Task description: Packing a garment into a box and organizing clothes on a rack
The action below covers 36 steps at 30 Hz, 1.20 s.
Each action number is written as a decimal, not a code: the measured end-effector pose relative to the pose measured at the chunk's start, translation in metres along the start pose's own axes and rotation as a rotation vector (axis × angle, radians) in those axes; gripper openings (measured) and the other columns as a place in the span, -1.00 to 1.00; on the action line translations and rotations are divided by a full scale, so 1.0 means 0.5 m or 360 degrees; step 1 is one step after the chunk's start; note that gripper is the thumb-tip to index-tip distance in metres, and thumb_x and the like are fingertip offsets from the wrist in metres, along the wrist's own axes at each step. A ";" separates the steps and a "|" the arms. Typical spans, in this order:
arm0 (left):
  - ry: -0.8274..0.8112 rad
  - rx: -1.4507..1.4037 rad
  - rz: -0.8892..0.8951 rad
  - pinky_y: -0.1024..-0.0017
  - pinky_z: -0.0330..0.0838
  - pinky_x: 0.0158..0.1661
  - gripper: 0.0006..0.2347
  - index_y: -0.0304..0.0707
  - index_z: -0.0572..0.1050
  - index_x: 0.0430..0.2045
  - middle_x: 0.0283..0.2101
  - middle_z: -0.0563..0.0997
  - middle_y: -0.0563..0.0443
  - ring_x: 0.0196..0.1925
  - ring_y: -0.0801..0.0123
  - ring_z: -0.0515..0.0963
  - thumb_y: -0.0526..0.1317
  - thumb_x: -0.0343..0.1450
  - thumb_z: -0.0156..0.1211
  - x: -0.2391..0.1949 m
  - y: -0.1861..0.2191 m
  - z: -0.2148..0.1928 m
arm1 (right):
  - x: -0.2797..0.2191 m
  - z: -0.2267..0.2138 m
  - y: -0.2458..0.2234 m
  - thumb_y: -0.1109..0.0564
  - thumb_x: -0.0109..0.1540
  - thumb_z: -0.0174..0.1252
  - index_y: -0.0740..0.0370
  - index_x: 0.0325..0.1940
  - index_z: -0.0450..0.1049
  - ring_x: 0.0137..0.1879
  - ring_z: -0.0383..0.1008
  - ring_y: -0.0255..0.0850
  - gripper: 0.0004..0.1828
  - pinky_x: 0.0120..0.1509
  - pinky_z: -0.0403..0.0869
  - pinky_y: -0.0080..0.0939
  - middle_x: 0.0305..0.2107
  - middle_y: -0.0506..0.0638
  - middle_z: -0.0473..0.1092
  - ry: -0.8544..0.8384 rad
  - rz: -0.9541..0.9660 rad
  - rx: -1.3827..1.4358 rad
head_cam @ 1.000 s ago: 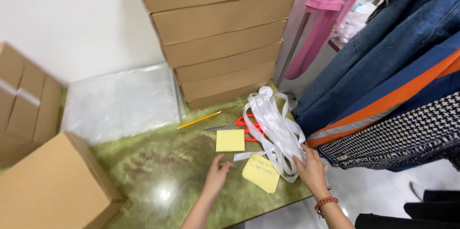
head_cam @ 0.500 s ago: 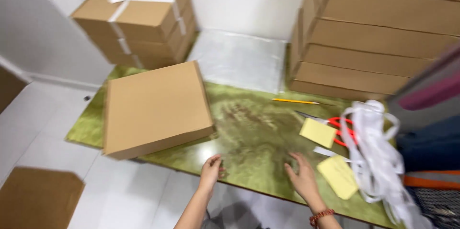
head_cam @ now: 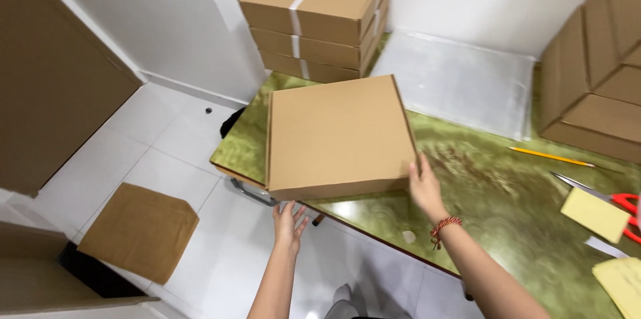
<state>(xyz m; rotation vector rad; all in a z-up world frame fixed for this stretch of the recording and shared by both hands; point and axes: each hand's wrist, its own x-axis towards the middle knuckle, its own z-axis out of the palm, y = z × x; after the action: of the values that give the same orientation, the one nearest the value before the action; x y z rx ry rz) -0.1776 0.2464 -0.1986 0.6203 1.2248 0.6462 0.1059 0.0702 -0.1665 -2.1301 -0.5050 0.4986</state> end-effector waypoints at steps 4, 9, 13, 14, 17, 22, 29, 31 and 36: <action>-0.0109 -0.0207 -0.0084 0.14 0.47 0.23 -0.16 -0.09 -0.31 0.60 0.57 0.08 -0.15 0.38 0.06 0.50 -0.15 0.51 0.20 0.063 0.017 -0.053 | 0.057 0.032 0.040 -0.12 0.54 -0.24 0.09 0.65 0.19 0.52 0.21 0.43 -0.40 0.63 0.15 0.36 0.38 0.50 0.28 0.0068 0.0058 -0.0094; -0.0265 -0.0402 -0.0203 0.17 0.48 0.21 -0.32 -0.08 -0.06 0.48 0.41 0.24 0.03 0.30 0.18 0.52 -0.09 0.51 0.22 0.073 0.021 -0.070 | 0.033 0.028 0.019 -0.08 0.51 -0.16 -0.17 0.58 0.31 0.51 0.23 0.35 -0.47 0.59 0.22 0.31 0.39 0.28 0.33 0.0106 0.0168 -0.0103; -0.0275 -0.0468 -0.0164 0.33 0.45 0.15 -0.32 -0.14 0.01 0.42 0.28 0.18 0.08 0.17 0.35 0.42 0.16 0.53 0.18 0.045 0.027 -0.072 | 0.038 0.034 0.054 -0.13 0.49 -0.09 -0.27 0.56 0.33 0.51 0.26 0.26 -0.48 0.57 0.25 0.26 0.41 0.15 0.34 0.0094 0.0223 -0.0104; -0.0245 -0.0455 -0.0163 0.35 0.41 0.17 -0.33 -0.16 0.05 0.38 0.22 0.17 0.12 0.13 0.36 0.37 0.19 0.52 0.19 0.043 0.020 -0.078 | 0.025 0.028 0.047 -0.15 0.47 -0.06 -0.28 0.55 0.35 0.50 0.27 0.27 -0.48 0.56 0.27 0.26 0.39 0.16 0.36 0.0056 0.0225 -0.0091; -0.0159 -0.0426 -0.0180 0.29 0.30 0.27 -0.29 -0.18 0.06 0.35 0.18 0.12 0.10 0.17 0.32 0.25 0.25 0.48 0.24 0.008 0.025 -0.087 | 0.017 0.029 0.043 -0.18 0.45 -0.02 -0.30 0.52 0.38 0.49 0.28 0.28 -0.48 0.55 0.29 0.26 0.37 0.17 0.38 -0.0014 0.0223 -0.0069; -0.0087 -0.0482 -0.0219 0.00 0.30 0.41 -0.33 -0.09 0.11 0.33 0.28 0.20 -0.04 0.42 0.06 0.33 0.16 0.46 0.34 0.000 -0.007 -0.102 | -0.028 0.007 -0.009 -0.18 0.45 -0.03 -0.22 0.55 0.33 0.54 0.22 0.23 -0.45 0.51 0.33 0.23 0.46 0.17 0.27 -0.0169 0.0276 0.0221; -0.0013 -0.0563 -0.0161 0.20 0.49 0.27 -0.37 -0.11 0.18 0.29 0.16 0.37 -0.04 0.23 0.16 0.49 0.08 0.44 0.41 -0.041 -0.031 -0.102 | -0.060 -0.027 -0.039 -0.22 0.52 -0.19 0.02 0.60 0.26 0.58 0.13 0.31 -0.40 0.52 0.28 0.35 0.51 0.34 0.13 -0.0236 0.0271 0.0508; -0.0035 -0.0597 -0.0163 0.33 0.56 0.20 -0.39 -0.11 0.20 0.26 0.10 0.39 0.01 0.16 0.23 0.52 0.12 0.45 0.38 -0.078 -0.025 -0.089 | -0.041 -0.023 -0.020 -0.26 0.53 -0.19 -0.02 0.56 0.33 0.58 0.15 0.28 -0.40 0.51 0.29 0.34 0.50 0.29 0.17 -0.0275 0.0274 0.0498; -0.0148 -0.0373 -0.0051 0.36 0.61 0.05 -0.63 -0.09 0.46 -0.01 -0.07 0.58 0.11 -0.06 0.40 0.59 0.16 0.52 0.22 -0.106 -0.068 -0.082 | -0.026 -0.035 -0.005 -0.34 0.54 -0.36 0.14 0.61 0.22 0.57 0.18 0.27 -0.27 0.46 0.30 0.45 0.46 0.29 0.23 -0.0486 0.0444 0.0720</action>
<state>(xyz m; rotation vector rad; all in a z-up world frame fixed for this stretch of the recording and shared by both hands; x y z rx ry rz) -0.2248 0.1879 -0.1989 0.4292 1.0520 0.7139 0.1035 0.0532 -0.1525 -1.6989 -0.2288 1.0056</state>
